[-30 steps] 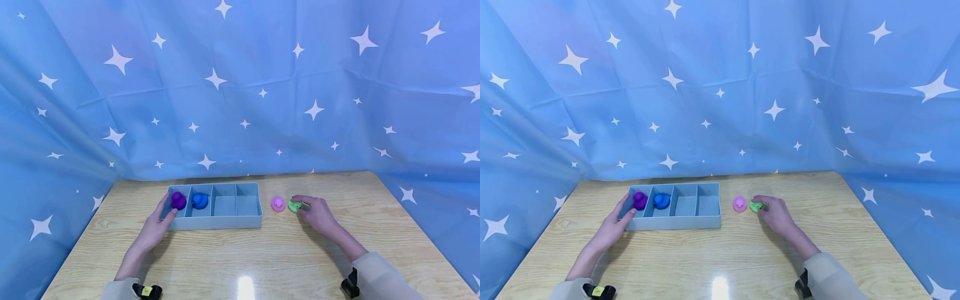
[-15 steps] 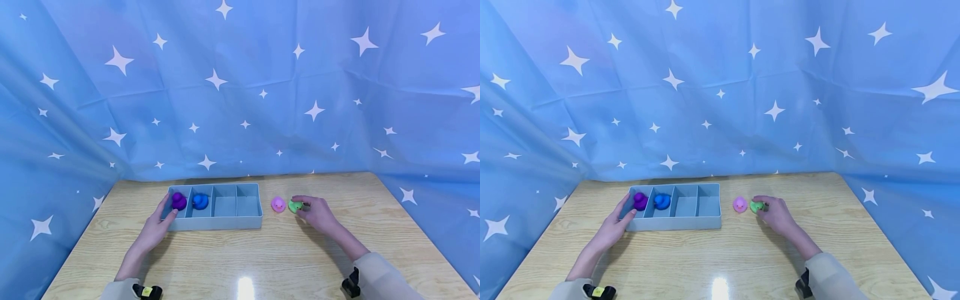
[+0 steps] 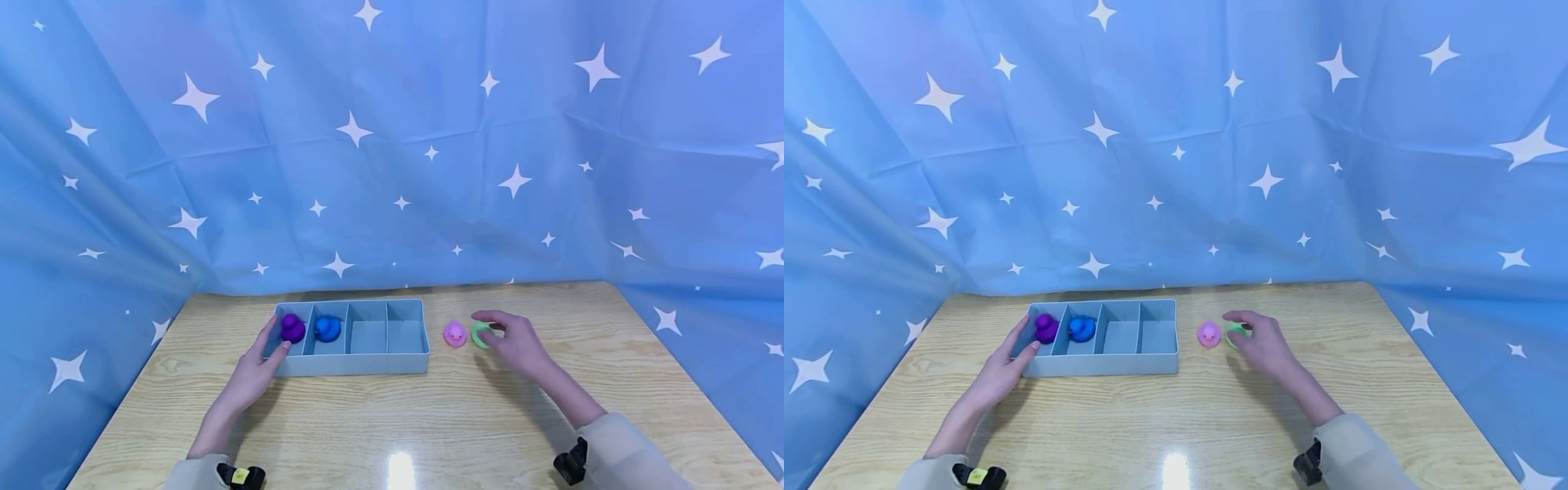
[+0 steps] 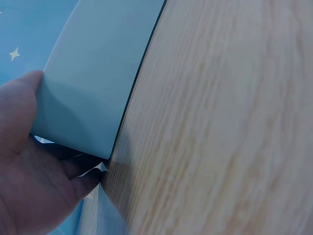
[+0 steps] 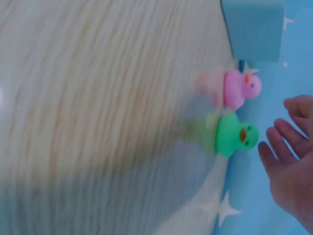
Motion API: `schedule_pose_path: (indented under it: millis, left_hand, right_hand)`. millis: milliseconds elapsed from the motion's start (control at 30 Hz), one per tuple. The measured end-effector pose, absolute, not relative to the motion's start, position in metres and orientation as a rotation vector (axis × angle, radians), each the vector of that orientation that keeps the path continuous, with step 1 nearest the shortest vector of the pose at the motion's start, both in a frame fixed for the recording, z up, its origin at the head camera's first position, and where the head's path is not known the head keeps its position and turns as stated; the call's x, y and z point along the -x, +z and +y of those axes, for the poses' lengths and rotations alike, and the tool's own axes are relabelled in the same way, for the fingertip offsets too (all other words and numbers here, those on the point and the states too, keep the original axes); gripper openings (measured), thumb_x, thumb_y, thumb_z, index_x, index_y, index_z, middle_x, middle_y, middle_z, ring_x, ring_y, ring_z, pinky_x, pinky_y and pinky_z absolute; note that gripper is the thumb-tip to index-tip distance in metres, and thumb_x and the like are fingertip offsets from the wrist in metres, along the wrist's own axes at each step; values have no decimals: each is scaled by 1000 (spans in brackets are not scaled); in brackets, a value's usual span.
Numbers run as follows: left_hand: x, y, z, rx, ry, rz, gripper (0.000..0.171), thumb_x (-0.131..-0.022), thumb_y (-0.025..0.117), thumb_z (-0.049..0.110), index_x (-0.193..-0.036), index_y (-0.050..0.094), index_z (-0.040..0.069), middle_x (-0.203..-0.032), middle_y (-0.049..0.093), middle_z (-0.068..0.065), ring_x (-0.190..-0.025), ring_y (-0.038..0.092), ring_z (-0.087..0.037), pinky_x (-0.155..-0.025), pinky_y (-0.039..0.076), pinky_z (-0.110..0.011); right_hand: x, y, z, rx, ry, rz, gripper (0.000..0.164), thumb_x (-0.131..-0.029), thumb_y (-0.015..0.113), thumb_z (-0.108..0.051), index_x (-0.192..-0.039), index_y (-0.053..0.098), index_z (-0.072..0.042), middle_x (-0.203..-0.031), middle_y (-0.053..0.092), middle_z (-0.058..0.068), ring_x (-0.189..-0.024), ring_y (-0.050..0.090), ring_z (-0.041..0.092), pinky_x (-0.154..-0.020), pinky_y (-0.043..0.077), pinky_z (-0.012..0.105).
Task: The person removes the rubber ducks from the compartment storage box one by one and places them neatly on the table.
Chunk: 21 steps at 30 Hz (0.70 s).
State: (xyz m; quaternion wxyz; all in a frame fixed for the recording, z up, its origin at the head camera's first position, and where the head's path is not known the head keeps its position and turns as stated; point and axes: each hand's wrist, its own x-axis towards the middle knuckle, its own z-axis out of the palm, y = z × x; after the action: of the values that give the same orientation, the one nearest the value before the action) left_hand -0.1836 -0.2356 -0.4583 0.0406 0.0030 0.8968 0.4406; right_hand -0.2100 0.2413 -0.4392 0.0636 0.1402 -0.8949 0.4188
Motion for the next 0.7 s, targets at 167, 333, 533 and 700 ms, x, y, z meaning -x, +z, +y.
schedule_pose_path:
  millis: [167, 333, 533, 700]
  left_hand:
    - [184, -458, -237, -5, 1347, 2742, 72, -110, 44, 41, -167, 7, 17, -169, 14, -22, -152, 12, -50, -120, 15, -65]
    - [184, -459, -237, -2, 1356, 2731, 72, -111, 44, 42, -167, 6, 18, -169, 12, -20, -152, 12, -49, -120, 15, -64]
    - [184, -460, -237, 0, 1369, 2721, 72, -110, 44, 42, -167, 5, 19, -169, 12, -20, -152, 11, -49, -120, 15, -64]
    - [184, -460, -237, 5, 1374, 2717, 72, -111, 43, 42, -167, 5, 19, -169, 12, -22, -152, 11, -49, -120, 15, -65]
  right_hand:
    - [208, -433, 226, -479, 1288, -2661, 33, -92, 71, 4, -125, 70, 2, -123, 71, 19, -113, 65, 45, -97, 51, 59]
    - [206, -429, 213, -491, 1282, -2662, 30, -92, 72, 2, -123, 72, 0, -120, 72, 17, -109, 67, 41, -93, 53, 60]
    - [202, -428, 199, -515, 1310, -2662, 29, -94, 71, 0, -123, 72, -1, -118, 73, 15, -105, 68, 33, -86, 57, 45]
    - [200, -426, 186, -532, 1386, -2634, 27, -95, 70, 0, -122, 72, 2, -117, 73, 17, -104, 67, 31, -82, 58, 34]
